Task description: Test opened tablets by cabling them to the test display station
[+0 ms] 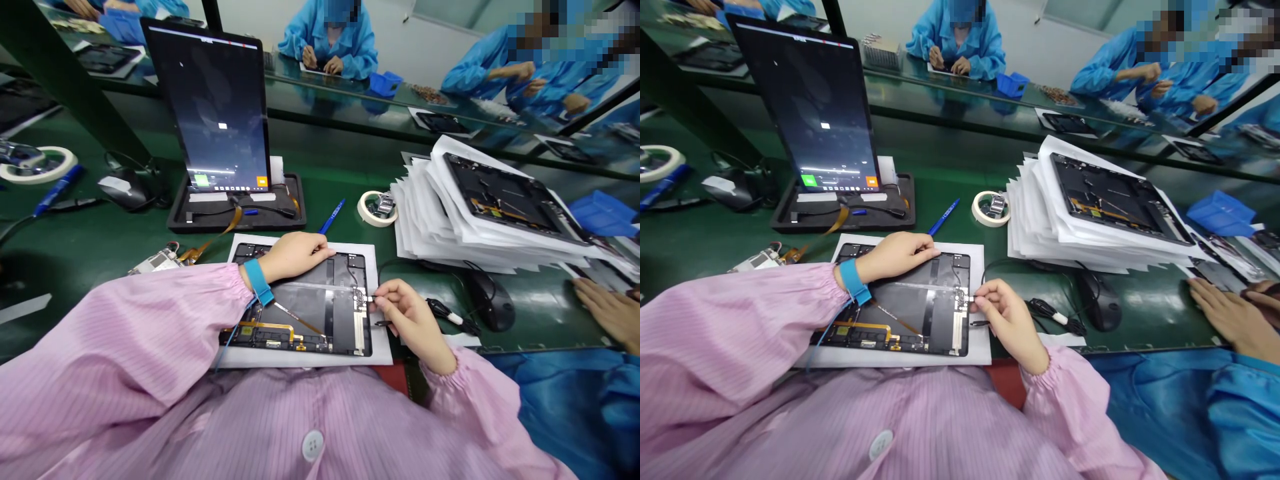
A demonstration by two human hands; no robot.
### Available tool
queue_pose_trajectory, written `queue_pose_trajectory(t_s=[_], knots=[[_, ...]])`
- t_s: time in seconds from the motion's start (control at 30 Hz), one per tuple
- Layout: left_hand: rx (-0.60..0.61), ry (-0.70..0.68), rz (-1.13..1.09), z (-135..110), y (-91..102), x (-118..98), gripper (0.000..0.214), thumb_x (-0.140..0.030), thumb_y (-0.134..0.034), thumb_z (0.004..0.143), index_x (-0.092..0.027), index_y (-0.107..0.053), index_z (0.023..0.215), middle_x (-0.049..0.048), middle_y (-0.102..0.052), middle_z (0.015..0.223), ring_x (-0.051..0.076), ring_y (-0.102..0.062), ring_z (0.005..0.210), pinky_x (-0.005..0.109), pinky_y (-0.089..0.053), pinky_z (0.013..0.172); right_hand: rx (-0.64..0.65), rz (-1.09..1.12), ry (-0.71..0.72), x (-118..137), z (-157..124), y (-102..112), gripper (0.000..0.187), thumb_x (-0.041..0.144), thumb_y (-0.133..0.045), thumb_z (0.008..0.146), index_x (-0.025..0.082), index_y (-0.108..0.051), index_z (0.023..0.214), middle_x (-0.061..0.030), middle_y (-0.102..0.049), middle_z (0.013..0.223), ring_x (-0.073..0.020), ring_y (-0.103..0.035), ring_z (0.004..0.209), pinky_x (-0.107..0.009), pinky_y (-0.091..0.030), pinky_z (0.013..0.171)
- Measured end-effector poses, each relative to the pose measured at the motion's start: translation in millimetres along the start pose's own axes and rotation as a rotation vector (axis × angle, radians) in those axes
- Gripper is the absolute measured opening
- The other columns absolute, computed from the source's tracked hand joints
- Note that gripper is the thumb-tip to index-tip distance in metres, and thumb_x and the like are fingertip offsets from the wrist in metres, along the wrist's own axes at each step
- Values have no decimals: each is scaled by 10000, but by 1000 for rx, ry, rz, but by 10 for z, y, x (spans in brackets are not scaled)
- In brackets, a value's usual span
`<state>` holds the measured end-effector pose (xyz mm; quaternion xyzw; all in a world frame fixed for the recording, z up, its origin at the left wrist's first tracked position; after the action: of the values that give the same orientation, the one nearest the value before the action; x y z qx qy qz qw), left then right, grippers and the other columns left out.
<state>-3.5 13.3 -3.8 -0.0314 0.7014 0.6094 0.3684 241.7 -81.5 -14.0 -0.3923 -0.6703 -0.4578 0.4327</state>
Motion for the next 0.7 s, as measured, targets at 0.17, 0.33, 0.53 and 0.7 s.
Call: queue_pose_trajectory(t_s=[0.17,0.33,0.53,0.7], knots=[[1,8,-1,0,-2,0,332,-460,-443,895,-198,-637,828,13,-664,756,161,-562,666,254,-310,573,-9,-240,84,50,-32,-25,195,413,-484,933,221,-470,966,-16,-611,779,-121,-511,530,-229,-400,449],[-5,17,8,10,-7,2,336,-466,-444,892,-198,-637,826,11,-667,762,163,-574,678,255,-306,560,-205,-924,353,186,-100,-177,252,337,-328,983,167,-502,1052,-97,-621,887,-241,-599,802,-351,-468,688],[-10,15,3,12,-22,17,330,-470,-453,887,-204,-638,823,7,-675,764,166,-582,688,251,-310,561,-69,-885,538,221,-120,-81,483,426,-305,985,115,-348,1352,-83,-610,851,-248,-589,817,-392,-483,749],[-31,-4,26,8,-15,18,343,-470,-443,893,-198,-639,818,13,-681,775,171,-599,705,252,-327,572,-1129,-999,468,-6,-330,848,311,346,-422,950,159,-630,1084,-166,-632,981,-328,-555,984,-476,-407,834]])
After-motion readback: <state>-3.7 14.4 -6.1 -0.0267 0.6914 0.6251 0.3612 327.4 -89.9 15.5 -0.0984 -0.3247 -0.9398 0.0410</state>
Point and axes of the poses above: each hand's wrist, its own z-axis towards the middle knuckle, its own y-axis out of the back of the hand, x = y × z, the point moved 1 cm from there along z, towards the middle knuckle
